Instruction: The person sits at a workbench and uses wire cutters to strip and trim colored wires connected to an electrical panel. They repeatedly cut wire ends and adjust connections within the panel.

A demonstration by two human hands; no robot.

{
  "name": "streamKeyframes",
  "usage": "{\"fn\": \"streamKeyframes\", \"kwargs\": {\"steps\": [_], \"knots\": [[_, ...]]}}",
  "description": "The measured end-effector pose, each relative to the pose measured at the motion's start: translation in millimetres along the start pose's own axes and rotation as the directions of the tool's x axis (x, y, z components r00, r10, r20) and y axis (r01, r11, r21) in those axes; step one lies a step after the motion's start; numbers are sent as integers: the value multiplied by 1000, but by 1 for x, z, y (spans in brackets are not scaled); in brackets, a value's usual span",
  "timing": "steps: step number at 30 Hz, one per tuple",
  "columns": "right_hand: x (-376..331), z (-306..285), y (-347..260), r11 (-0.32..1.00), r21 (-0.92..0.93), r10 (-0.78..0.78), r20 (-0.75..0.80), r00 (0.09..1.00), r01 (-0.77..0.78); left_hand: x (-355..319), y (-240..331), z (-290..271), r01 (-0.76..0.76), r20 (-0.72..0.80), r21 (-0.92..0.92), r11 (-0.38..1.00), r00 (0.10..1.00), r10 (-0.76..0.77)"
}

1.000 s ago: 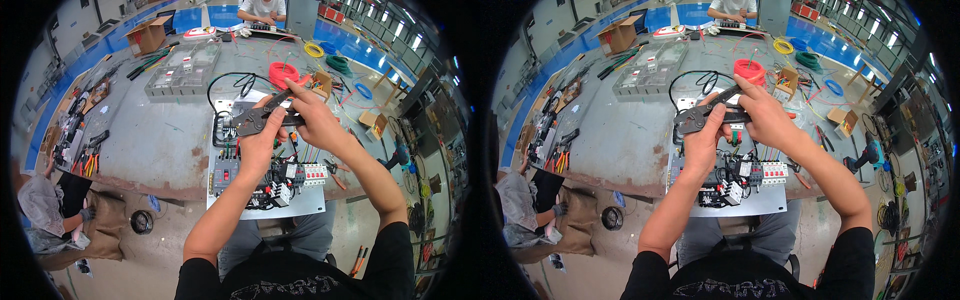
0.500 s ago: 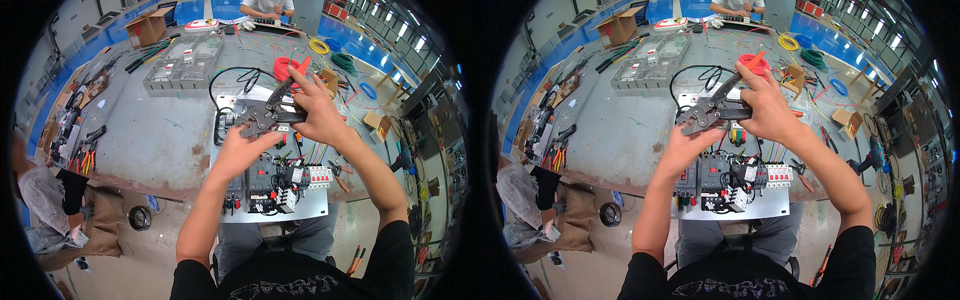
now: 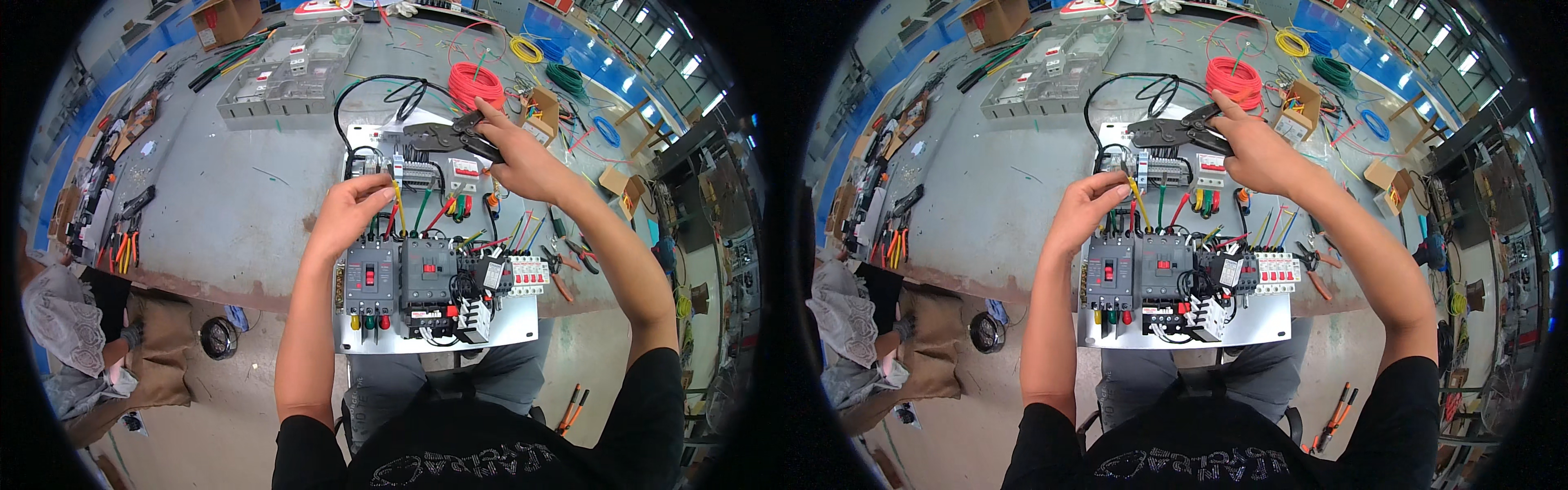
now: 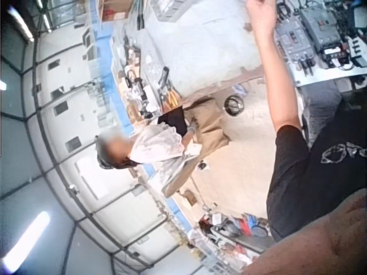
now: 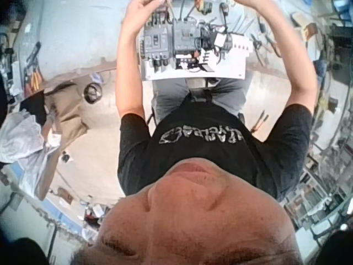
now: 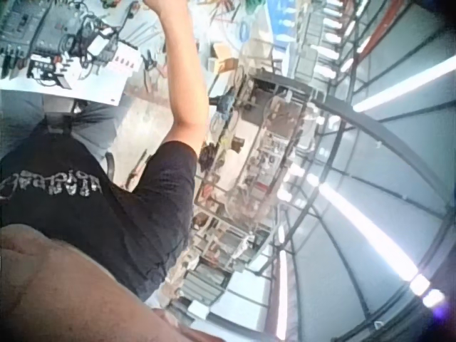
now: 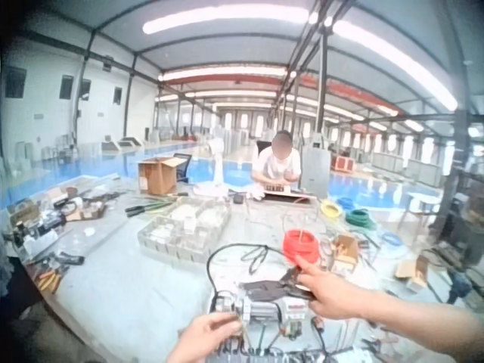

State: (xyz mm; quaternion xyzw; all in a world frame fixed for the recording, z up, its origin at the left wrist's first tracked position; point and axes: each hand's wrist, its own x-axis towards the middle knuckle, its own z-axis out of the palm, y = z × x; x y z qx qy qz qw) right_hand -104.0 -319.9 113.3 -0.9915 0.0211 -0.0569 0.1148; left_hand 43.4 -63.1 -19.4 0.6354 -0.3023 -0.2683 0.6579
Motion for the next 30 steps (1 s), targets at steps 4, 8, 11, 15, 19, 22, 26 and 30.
{"fn": "streamKeyframes", "kwargs": {"steps": [4,8,11,15,19,22,26,30], "knots": [[8,8,-1,998,-19,67,92,994,-66,14,-12,2,-1,98,13,1000,995,-1],[14,15,2,992,-57,117,142,983,-110,23,-12,12,-5,148,-9,1000,989,6],[18,22,11,993,-103,67,125,990,-54,26,-15,14,-13,153,-45,999,988,20],[16,20,2,988,-89,142,193,971,-127,26,-14,19,-60,112,-64,996,991,67],[17,18,-5,985,-61,170,233,957,-161,33,-25,16,-101,126,-6,995,987,100],[18,21,-5,987,-36,158,232,960,-154,32,-24,16,-92,113,0,996,989,91],[18,24,-1,985,-70,169,227,959,-157,27,-17,21,-85,91,-36,996,992,88],[17,23,1,983,-103,171,244,954,-150,29,-21,19,-107,110,-20,994,988,109]]}}
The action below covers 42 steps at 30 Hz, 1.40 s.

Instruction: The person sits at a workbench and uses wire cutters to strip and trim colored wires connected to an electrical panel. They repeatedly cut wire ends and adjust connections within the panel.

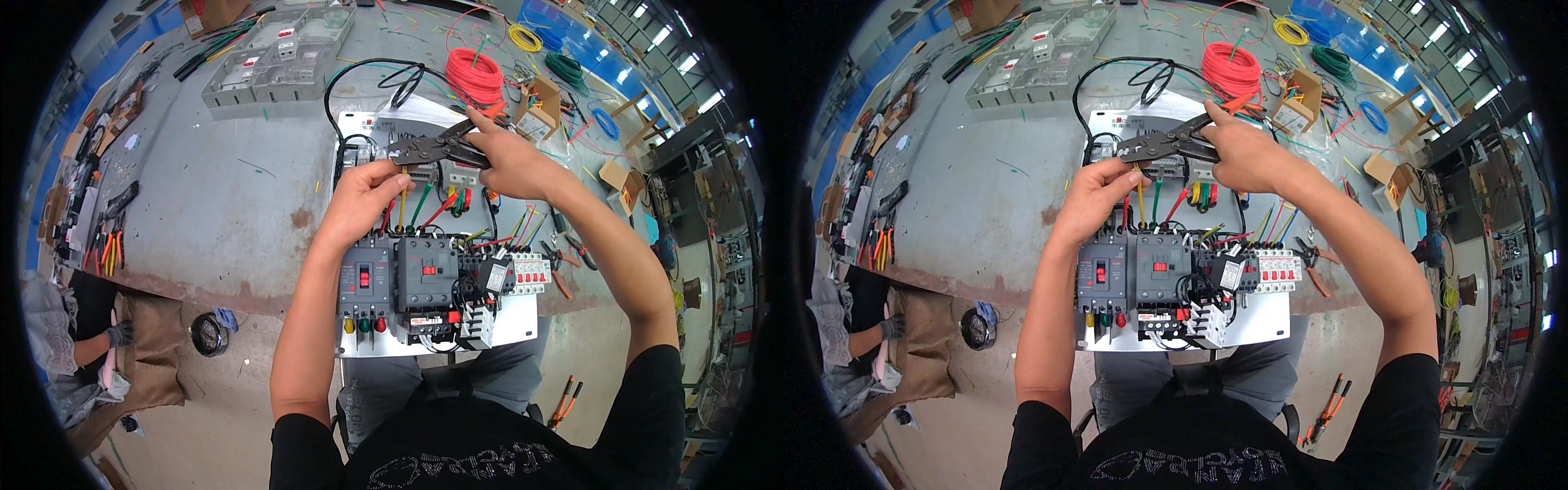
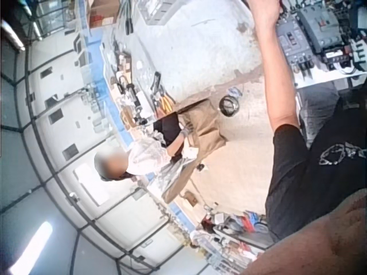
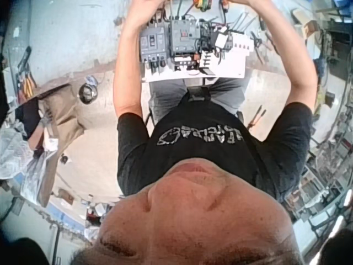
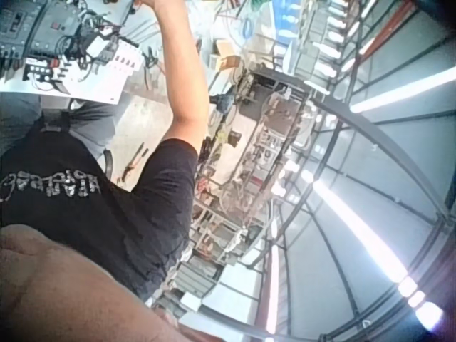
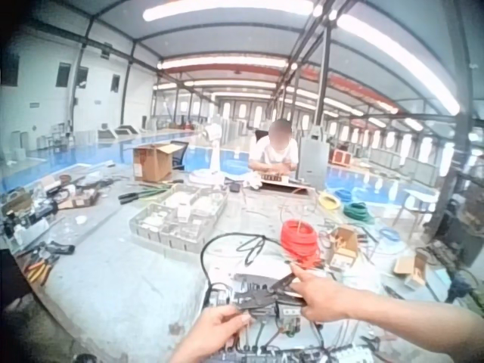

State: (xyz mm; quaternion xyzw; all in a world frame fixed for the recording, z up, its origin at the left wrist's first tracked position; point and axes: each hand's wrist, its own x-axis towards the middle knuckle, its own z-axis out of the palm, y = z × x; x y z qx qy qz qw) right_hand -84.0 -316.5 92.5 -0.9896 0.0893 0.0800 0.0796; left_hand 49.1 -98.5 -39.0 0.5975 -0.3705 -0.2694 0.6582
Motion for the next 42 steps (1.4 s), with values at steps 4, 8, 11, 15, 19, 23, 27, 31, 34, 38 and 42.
{"fn": "streamKeyframes", "kwargs": {"steps": [4,8,11,15,19,23,27,31,34,38,42], "knots": [[-3,1,0,1000,-1,-12,17,1000,12,0,0,-2,44,33,8,999,998,-45],[-2,4,-1,998,59,-7,48,999,4,-1,-3,-3,32,29,-3,999,999,-32],[-3,2,-1,998,66,8,77,997,-13,-2,0,-1,26,26,-31,999,999,-25],[-5,6,-1,1000,-2,-16,54,998,16,-3,-2,-1,35,23,-49,998,999,-34],[-6,9,0,998,-56,-32,32,999,34,-4,-1,1,48,23,-68,997,999,-46],[-6,13,2,993,-86,-76,-6,997,75,-5,-1,2,31,6,-90,995,1000,-31],[-9,11,1,988,-130,-95,-38,995,89,-6,-1,3,18,-3,-114,993,1000,-18],[-10,13,2,980,-171,-115,-50,992,105,-6,0,2,51,16,-103,993,999,-50],[-8,15,3,973,-191,-145,-59,988,132,-9,2,1,66,5,-104,992,998,-66],[-5,23,14,950,-234,-245,-148,958,207,-8,3,3,69,13,-91,993,998,-68],[-1,21,13,950,-244,-229,-115,967,196,-9,2,2,48,20,-94,994,999,-46]]}}
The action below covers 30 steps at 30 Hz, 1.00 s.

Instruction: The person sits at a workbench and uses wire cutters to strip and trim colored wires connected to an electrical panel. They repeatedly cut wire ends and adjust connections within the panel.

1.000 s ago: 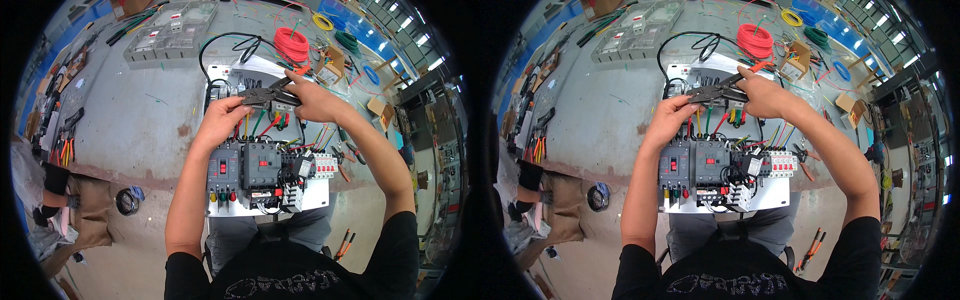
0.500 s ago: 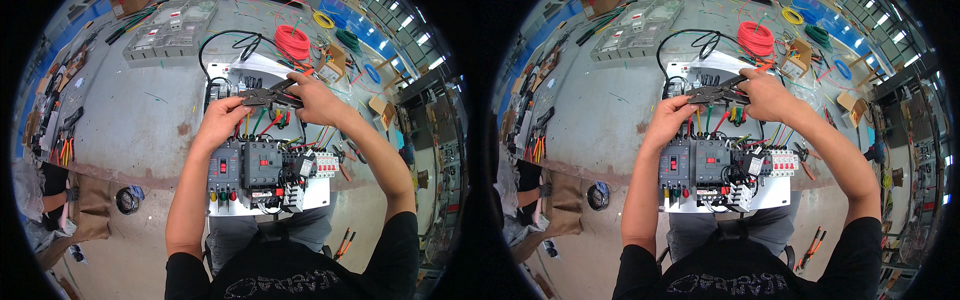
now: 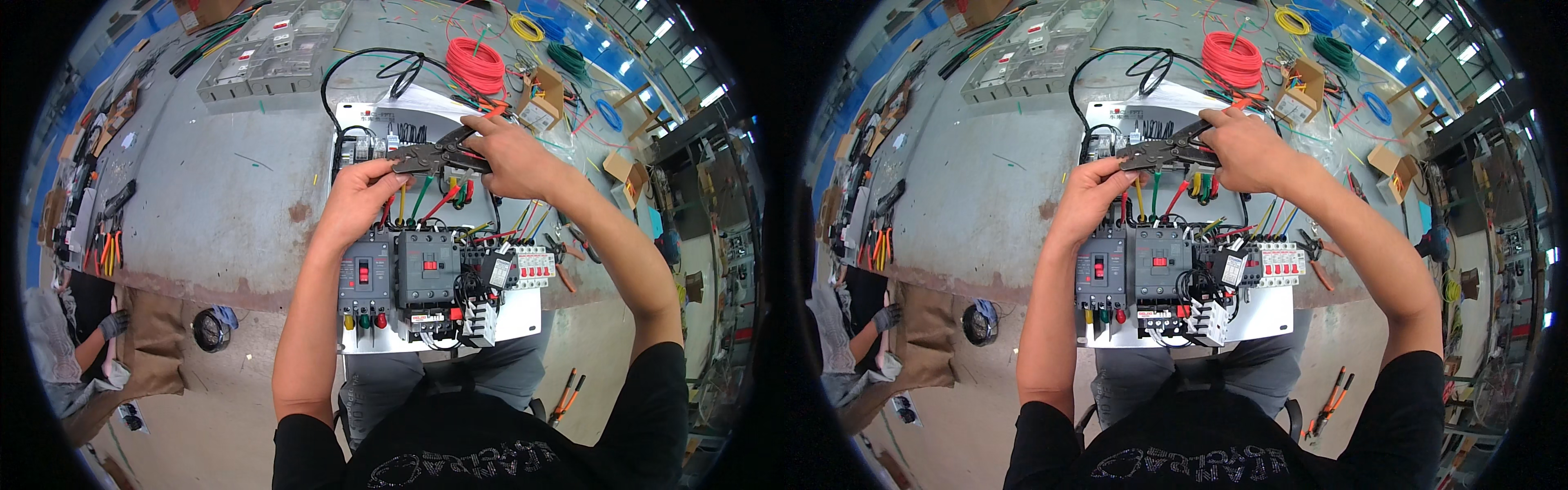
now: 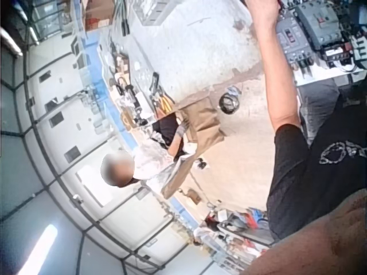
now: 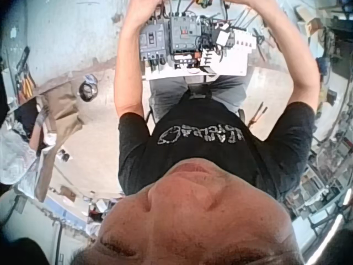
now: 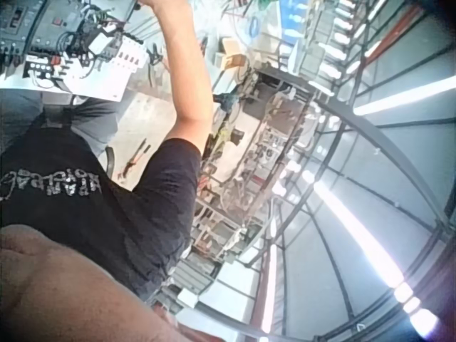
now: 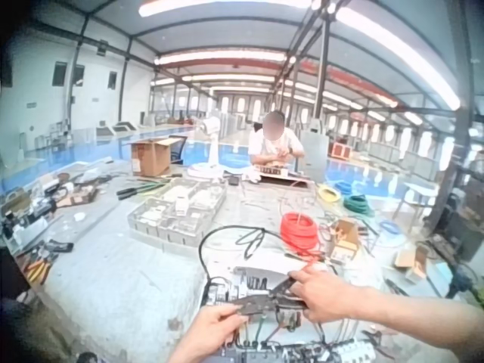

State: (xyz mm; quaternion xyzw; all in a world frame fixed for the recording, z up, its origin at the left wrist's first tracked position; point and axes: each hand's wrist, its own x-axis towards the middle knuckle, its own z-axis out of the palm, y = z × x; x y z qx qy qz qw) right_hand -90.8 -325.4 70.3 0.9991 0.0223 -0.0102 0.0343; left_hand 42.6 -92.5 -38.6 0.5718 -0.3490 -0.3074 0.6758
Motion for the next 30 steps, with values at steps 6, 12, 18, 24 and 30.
{"fn": "streamKeyframes", "kwargs": {"steps": [6,12,18,24,30], "knots": [[-2,1,-1,1000,-23,5,1,1000,-5,1,-2,0,16,-3,22,1000,1000,-16],[3,-15,-13,996,-26,91,170,981,-88,0,-2,0,13,-17,12,1000,1000,-13],[-1,-8,-5,998,-55,37,53,998,-34,-1,1,3,-21,-30,-7,1000,999,21],[-1,-7,-1,998,-61,-12,-23,1000,10,-1,-2,2,-12,-20,-32,999,1000,11],[-1,-8,-3,996,-89,-33,-31,999,30,-2,1,0,12,-5,-13,1000,1000,-12]]}}
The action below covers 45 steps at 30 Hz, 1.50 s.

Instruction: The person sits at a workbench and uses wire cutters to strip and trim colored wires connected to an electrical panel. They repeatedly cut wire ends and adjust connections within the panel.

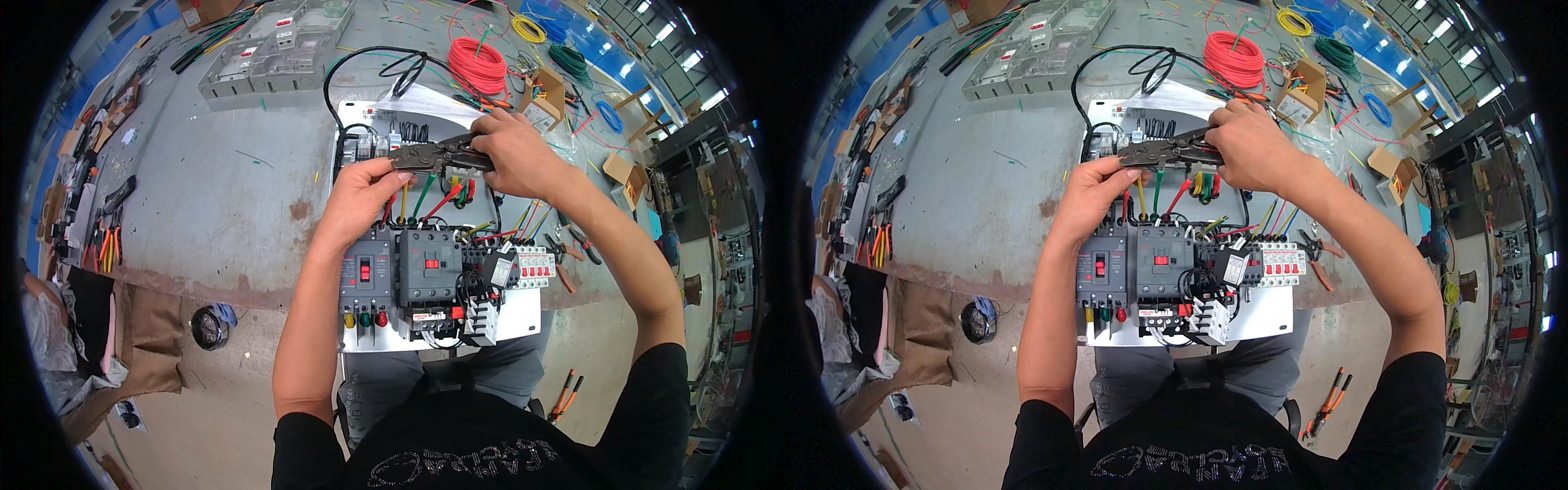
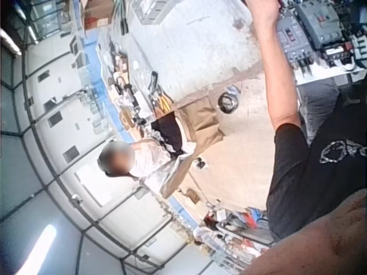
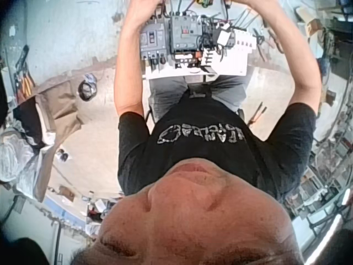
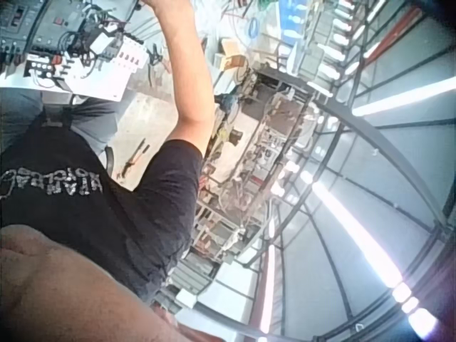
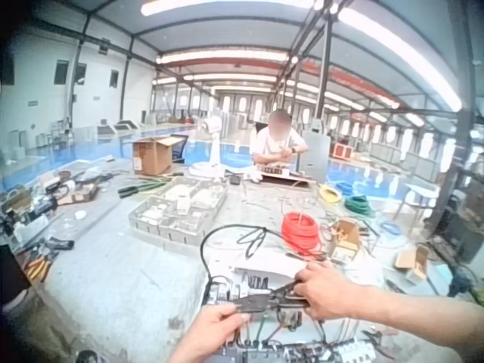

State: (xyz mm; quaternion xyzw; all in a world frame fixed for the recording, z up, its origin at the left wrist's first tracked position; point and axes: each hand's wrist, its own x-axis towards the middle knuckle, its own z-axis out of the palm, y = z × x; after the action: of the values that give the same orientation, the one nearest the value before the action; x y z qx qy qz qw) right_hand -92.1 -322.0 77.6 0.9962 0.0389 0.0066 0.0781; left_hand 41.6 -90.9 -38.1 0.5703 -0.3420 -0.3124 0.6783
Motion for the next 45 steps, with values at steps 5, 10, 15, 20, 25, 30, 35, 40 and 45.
{"fn": "streamKeyframes", "kwargs": {"steps": [5,10,15,20,25,30,35,40,45], "knots": [[0,1,2,1000,-21,-10,-10,1000,9,1,-2,-1,4,-11,17,1000,1000,-4],[2,-2,1,999,27,21,-40,999,-20,1,-4,-1,-10,-20,26,1000,1000,11],[1,-1,5,1000,24,-11,-130,992,14,1,-2,0,-9,-35,6,1000,999,9],[1,0,6,983,179,61,-65,996,-48,1,-3,0,-8,-32,25,1000,999,8],[2,-9,2,981,188,56,-40,998,-47,1,-6,-3,-22,-30,-8,1000,999,22],[1,-9,7,989,149,5,-118,993,12,-8,8,11,-47,-137,67,997,989,56],[1,-7,5,994,97,-47,-84,995,55,-9,11,14,-183,-115,255,949,969,218],[-1,-6,5,995,53,-82,-111,990,88,-7,9,14,-219,-89,258,941,964,249],[1,-3,0,983,181,-16,-42,999,23,-8,12,14,-206,-105,265,942,965,240]]}}
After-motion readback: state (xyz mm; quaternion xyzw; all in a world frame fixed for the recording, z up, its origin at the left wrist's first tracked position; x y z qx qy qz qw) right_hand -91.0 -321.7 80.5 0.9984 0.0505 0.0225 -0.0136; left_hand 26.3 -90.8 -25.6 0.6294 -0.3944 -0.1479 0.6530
